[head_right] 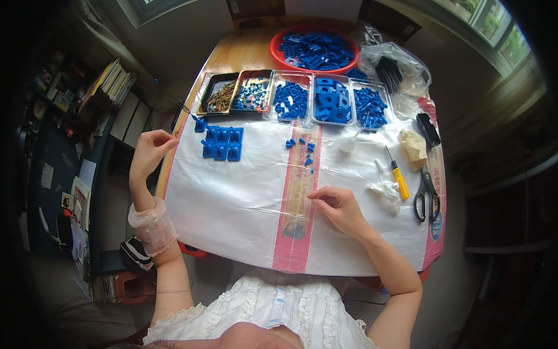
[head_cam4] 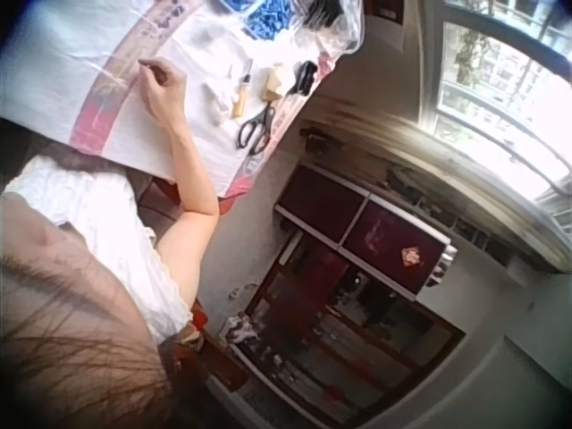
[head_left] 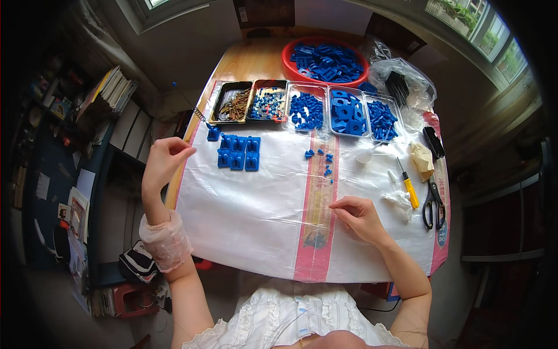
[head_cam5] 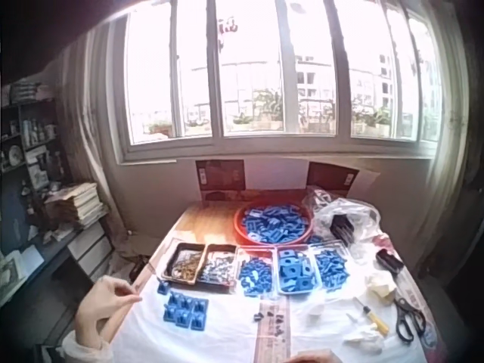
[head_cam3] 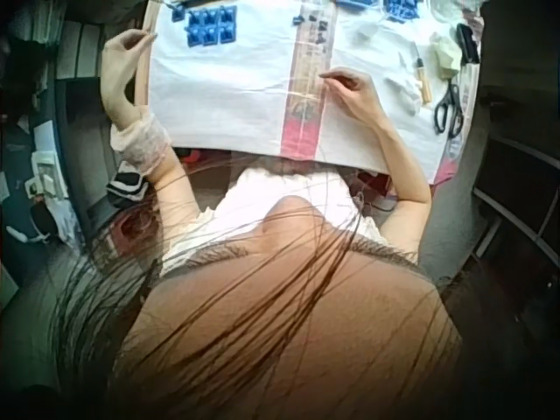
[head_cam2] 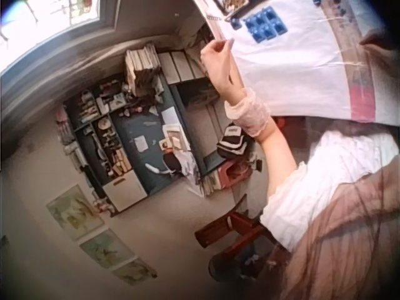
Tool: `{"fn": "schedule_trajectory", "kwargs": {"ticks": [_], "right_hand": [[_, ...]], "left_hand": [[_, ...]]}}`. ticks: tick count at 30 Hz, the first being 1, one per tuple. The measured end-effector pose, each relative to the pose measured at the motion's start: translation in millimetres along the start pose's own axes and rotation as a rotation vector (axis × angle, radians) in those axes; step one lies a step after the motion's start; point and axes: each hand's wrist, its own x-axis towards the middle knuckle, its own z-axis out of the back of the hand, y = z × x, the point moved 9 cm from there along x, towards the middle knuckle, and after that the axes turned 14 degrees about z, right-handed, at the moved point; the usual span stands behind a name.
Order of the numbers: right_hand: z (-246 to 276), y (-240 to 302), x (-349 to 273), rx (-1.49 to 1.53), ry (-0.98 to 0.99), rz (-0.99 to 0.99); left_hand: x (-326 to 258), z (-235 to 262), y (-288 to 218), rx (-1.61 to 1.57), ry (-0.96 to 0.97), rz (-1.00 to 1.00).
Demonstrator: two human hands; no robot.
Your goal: Assembling blue plastic components onto a metal rod with a spring and applying adhesive from a tube.
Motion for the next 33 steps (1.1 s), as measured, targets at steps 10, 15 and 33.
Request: {"fn": "schedule_trajectory", "kwargs": {"ticks": [10, 15, 33], "right_hand": [[-2, -1, -2, 0.008, -0.003, -0.05], [-2, -1, -2, 0.02, -0.003, -0.006], [-6, 24, 2, -0.021, -0.053, 0.214]], "left_hand": [[-35, -115, -61, 0.286, -0.131, -0.111], [-32, -131, -70, 0.238, -0.064, -0.228], [-134, -239, -129, -0.7, 0.921, -0.126]]}}
